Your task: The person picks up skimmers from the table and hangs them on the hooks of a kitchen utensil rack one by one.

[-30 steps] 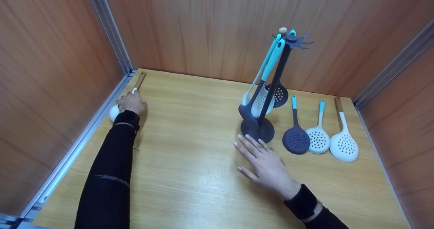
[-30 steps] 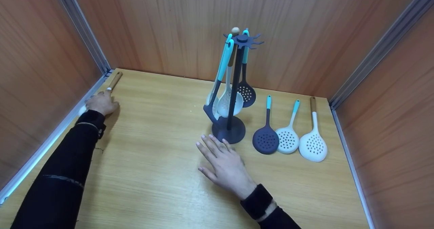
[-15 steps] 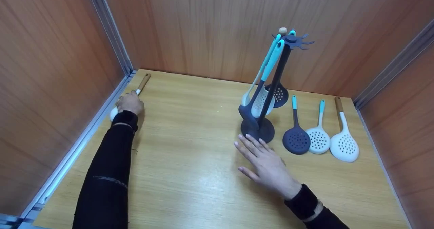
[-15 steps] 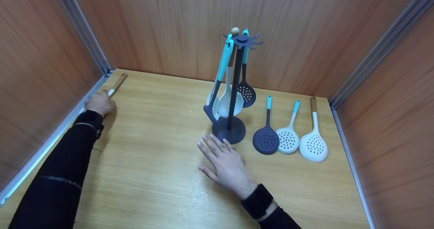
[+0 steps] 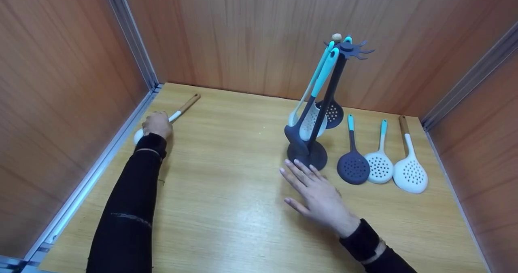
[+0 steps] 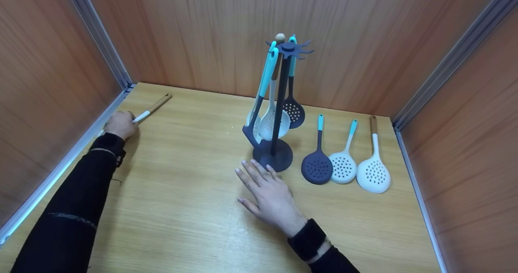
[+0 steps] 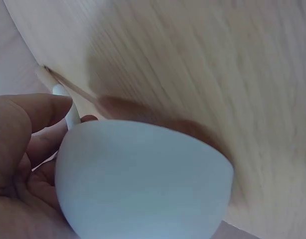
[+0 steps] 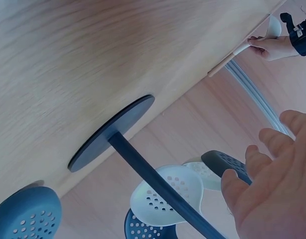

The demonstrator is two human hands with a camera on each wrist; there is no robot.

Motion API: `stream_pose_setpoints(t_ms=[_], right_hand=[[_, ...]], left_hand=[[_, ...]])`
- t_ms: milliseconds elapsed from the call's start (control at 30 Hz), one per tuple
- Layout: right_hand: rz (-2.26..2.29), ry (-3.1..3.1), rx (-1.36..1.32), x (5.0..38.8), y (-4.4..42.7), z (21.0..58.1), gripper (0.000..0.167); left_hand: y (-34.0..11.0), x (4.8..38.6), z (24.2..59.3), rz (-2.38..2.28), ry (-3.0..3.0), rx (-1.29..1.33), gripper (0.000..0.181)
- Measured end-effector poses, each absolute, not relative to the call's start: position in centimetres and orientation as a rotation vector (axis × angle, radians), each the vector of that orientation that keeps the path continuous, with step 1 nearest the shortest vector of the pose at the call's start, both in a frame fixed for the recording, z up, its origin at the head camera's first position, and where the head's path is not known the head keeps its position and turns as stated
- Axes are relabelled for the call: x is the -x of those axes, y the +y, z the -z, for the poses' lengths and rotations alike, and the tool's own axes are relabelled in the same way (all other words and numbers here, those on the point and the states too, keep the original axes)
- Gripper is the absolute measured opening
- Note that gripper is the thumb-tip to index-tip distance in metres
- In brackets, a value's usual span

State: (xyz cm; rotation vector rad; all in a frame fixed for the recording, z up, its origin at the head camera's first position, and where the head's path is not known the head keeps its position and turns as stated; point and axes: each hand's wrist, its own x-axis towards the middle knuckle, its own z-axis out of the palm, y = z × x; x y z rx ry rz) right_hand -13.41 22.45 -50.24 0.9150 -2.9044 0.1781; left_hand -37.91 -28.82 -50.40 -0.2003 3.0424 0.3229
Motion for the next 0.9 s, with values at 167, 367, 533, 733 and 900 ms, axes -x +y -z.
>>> stream_pose_setpoints(t_ms=[167, 367, 533, 733, 900], right_hand=[[-0.156, -2.870, -0.918, 13.4, 22.4, 50.2, 0.081], [-0.159, -2.881, -0.910, 13.4, 22.3, 50.1, 0.081], [-0.174, -2.898, -0.908, 13.4, 22.3, 50.0, 0.081], [-0.178, -2.908, -0.908, 13.4, 22.2, 49.9, 0.081], [-0.187, -2.912, -0.900, 13.4, 22.2, 49.8, 0.082]], left_hand=[[-29.4, 38.5, 51.7, -0.359, 3.082, 0.141, 0.022], [-28.0, 36.7, 49.8, -0.418, 3.056, 0.089, 0.027], [-27.8, 36.2, 49.6, -0.469, 3.044, 0.044, 0.031], [-27.7, 35.8, 49.9, -0.523, 3.068, 0.006, 0.030], [-27.3, 35.3, 49.6, -0.565, 3.092, -0.037, 0.027]])
